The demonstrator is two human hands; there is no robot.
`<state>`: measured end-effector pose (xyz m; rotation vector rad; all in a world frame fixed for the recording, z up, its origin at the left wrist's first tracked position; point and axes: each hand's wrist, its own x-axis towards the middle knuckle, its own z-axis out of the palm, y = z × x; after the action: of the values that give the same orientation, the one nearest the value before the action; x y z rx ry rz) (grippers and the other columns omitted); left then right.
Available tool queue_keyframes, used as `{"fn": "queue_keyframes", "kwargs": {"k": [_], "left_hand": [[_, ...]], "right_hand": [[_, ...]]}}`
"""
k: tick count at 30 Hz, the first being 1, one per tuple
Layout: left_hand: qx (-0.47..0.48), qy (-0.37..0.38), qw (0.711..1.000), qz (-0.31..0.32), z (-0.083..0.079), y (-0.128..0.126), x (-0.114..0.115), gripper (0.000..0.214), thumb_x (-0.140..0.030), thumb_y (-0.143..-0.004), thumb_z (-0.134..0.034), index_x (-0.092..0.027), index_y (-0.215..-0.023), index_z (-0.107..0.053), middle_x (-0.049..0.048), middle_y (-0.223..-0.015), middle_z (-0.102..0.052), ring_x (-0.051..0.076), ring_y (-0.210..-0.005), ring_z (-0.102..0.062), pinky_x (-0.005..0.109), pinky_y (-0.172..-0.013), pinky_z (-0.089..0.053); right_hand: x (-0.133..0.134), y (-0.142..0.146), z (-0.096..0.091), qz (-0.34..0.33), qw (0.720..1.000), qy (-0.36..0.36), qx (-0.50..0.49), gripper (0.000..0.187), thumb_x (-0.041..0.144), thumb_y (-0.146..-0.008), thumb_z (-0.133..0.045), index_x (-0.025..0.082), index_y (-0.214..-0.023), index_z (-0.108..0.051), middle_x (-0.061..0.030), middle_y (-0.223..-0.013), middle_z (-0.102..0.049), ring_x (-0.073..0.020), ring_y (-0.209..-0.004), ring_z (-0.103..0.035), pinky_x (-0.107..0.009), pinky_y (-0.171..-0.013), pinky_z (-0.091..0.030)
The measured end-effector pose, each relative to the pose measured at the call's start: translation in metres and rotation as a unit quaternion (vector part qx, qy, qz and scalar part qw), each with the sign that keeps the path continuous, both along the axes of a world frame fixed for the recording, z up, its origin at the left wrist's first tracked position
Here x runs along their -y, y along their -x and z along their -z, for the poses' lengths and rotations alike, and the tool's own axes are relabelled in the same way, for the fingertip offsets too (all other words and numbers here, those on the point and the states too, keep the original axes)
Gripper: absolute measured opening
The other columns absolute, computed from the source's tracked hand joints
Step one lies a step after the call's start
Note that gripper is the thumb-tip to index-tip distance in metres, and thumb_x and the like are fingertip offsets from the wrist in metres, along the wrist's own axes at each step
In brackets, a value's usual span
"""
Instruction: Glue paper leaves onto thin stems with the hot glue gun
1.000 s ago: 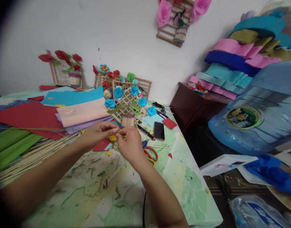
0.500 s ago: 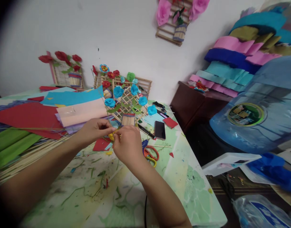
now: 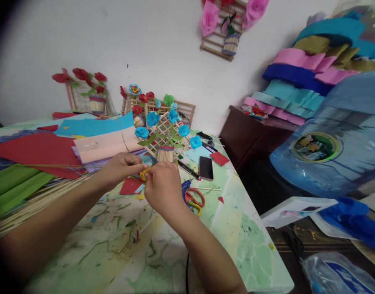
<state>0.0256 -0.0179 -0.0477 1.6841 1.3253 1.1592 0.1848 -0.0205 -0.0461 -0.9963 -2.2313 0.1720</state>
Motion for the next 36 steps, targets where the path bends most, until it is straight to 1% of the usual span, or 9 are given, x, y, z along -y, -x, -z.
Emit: {"fn": "queue_keyframes", "kwargs": {"k": [2,5,9,11,14,19,26,31,36], "left_hand": [[0.013,0.001,1.0,0.0,0.001,0.0,0.001,0.044,-0.042,-0.073,-0.062,-0.018,-0.042,-0.042,-0.0043,-0.044,-0.033,0.009,-0.044,-0.033,0.024,-0.045,-0.026],[0.036,-0.001,0.999,0.001,0.003,0.0,0.001,0.043,-0.044,-0.076,-0.062,-0.016,-0.047,-0.048,-0.0033,-0.048,-0.04,0.009,-0.047,-0.038,0.024,-0.048,-0.032],[0.085,0.0,0.996,0.032,0.007,0.001,0.0,0.029,-0.043,-0.074,-0.067,-0.015,-0.071,-0.065,0.0016,-0.065,-0.061,0.013,-0.059,-0.054,0.025,-0.056,-0.042],[0.094,-0.001,0.995,0.038,0.008,0.003,-0.001,0.028,-0.042,-0.073,-0.069,-0.014,-0.078,-0.068,0.0052,-0.076,-0.066,0.016,-0.068,-0.059,0.027,-0.061,-0.046],[0.078,0.001,0.997,0.028,0.008,0.004,-0.003,0.029,-0.042,-0.072,-0.069,-0.013,-0.073,-0.068,0.0063,-0.075,-0.067,0.016,-0.068,-0.059,0.027,-0.062,-0.046],[0.039,-0.014,0.999,0.019,0.007,0.004,-0.003,0.032,-0.045,-0.075,-0.064,-0.015,-0.068,-0.064,0.0028,-0.063,-0.063,0.015,-0.059,-0.056,0.026,-0.054,-0.043],[-0.034,-0.05,0.998,-0.022,0.009,0.003,-0.004,0.034,-0.046,-0.079,-0.058,-0.015,-0.065,-0.058,0.0005,-0.058,-0.058,0.013,-0.054,-0.052,0.023,-0.049,-0.039],[-0.05,-0.064,0.996,-0.039,0.009,0.002,-0.004,0.033,-0.042,-0.079,-0.058,-0.015,-0.06,-0.057,0.0,-0.054,-0.057,0.013,-0.051,-0.052,0.022,-0.046,-0.036],[-0.039,-0.038,0.997,-0.061,0.008,0.001,-0.003,0.034,-0.041,-0.075,-0.061,-0.015,-0.054,-0.054,0.0,-0.051,-0.055,0.012,-0.05,-0.049,0.022,-0.046,-0.035]], "right_hand": [[-0.001,0.0,0.0,0.003,1.0,-0.007,-0.001,0.019,0.015,-0.081,-0.058,0.018,-0.063,-0.063,-0.0044,-0.072,-0.065,-0.0187,-0.073,-0.055,-0.032,-0.072,-0.036],[-0.004,-0.001,0.001,0.013,1.0,-0.007,-0.019,0.017,0.015,-0.08,-0.057,0.018,-0.063,-0.062,-0.0045,-0.069,-0.064,-0.019,-0.073,-0.055,-0.032,-0.071,-0.036],[-0.01,-0.003,0.001,0.019,0.998,0.026,-0.059,0.015,0.016,-0.079,-0.058,0.018,-0.064,-0.063,-0.0037,-0.068,-0.063,-0.0184,-0.072,-0.056,-0.03,-0.069,-0.038],[-0.011,-0.004,0.001,0.017,0.997,0.033,-0.066,0.015,0.017,-0.079,-0.058,0.018,-0.065,-0.063,-0.0037,-0.068,-0.063,-0.0185,-0.072,-0.057,-0.03,-0.069,-0.039],[-0.011,-0.003,0.0,0.013,0.997,0.034,-0.072,0.014,0.017,-0.079,-0.059,0.018,-0.066,-0.065,-0.0042,-0.07,-0.065,-0.019,-0.074,-0.058,-0.03,-0.07,-0.039],[-0.006,-0.003,-0.001,0.013,0.998,0.016,-0.055,0.013,0.016,-0.079,-0.059,0.018,-0.069,-0.066,-0.0051,-0.073,-0.067,-0.0202,-0.077,-0.059,-0.032,-0.073,-0.039],[-0.003,-0.003,-0.001,0.026,0.999,0.01,-0.031,0.013,0.016,-0.079,-0.059,0.017,-0.068,-0.066,-0.0047,-0.073,-0.067,-0.0197,-0.078,-0.059,-0.031,-0.074,-0.038],[-0.001,-0.001,-0.001,0.024,0.999,-0.003,-0.024,0.014,0.016,-0.079,-0.059,0.018,-0.066,-0.063,-0.004,-0.072,-0.066,-0.0188,-0.075,-0.057,-0.03,-0.072,-0.038],[0.001,0.0,-0.001,0.014,1.0,0.0,-0.021,0.016,0.016,-0.08,-0.059,0.018,-0.064,-0.061,-0.0032,-0.071,-0.066,-0.0181,-0.074,-0.056,-0.03,-0.073,-0.037]]}}
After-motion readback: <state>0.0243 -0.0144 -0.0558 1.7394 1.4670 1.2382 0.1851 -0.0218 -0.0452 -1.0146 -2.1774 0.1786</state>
